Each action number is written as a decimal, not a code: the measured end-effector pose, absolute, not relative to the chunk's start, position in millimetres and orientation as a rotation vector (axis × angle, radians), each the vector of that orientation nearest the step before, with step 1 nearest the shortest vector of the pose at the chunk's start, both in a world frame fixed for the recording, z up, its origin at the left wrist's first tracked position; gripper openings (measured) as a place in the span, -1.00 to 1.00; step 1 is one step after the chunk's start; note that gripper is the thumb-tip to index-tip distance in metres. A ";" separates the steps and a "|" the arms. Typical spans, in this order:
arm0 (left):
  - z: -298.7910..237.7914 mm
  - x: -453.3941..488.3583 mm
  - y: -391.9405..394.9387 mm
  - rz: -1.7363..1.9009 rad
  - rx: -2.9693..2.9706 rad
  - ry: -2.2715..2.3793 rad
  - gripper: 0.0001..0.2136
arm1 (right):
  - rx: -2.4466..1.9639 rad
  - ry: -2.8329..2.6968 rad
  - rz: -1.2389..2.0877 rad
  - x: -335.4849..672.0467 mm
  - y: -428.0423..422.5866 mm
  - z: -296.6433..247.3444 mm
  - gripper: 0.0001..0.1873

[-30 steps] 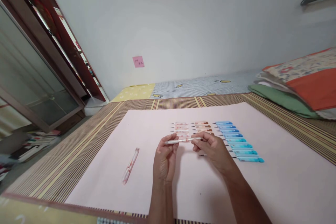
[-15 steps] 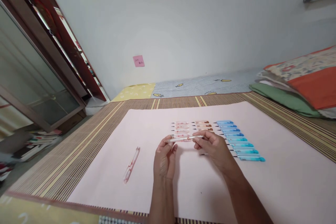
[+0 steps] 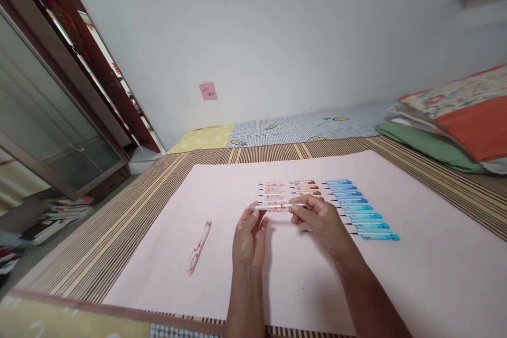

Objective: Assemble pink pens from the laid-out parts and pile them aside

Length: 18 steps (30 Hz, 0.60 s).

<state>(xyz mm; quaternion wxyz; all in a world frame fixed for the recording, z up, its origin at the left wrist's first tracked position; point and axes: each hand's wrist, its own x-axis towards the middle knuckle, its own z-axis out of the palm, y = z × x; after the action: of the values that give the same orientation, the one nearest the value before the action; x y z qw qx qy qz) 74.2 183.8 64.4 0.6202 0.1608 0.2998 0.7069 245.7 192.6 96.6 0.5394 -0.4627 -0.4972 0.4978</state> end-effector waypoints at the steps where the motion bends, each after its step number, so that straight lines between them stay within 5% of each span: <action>1: 66.8 74.2 182.4 1.609 0.396 0.664 -0.66 | -1.103 -1.181 1.189 246.0 192.9 96.4 -0.55; 4: 72.2 76.0 178.6 1.554 0.450 0.571 -0.51 | -1.106 -1.167 1.191 246.2 193.3 95.9 -0.55; 13: 61.6 75.7 184.8 1.618 0.350 0.764 -0.76 | -1.086 -1.167 1.177 245.2 193.7 94.8 -0.59; 18: 71.5 75.1 178.9 1.563 0.490 0.605 -0.55 | -1.104 -1.114 1.210 248.5 196.5 87.3 -0.54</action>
<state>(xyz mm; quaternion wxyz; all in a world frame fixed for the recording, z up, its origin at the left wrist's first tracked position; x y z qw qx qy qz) 75.1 178.9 71.5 0.6424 0.2151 0.2653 0.6860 248.5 196.5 87.3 0.5483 -0.4662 -0.4701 0.5109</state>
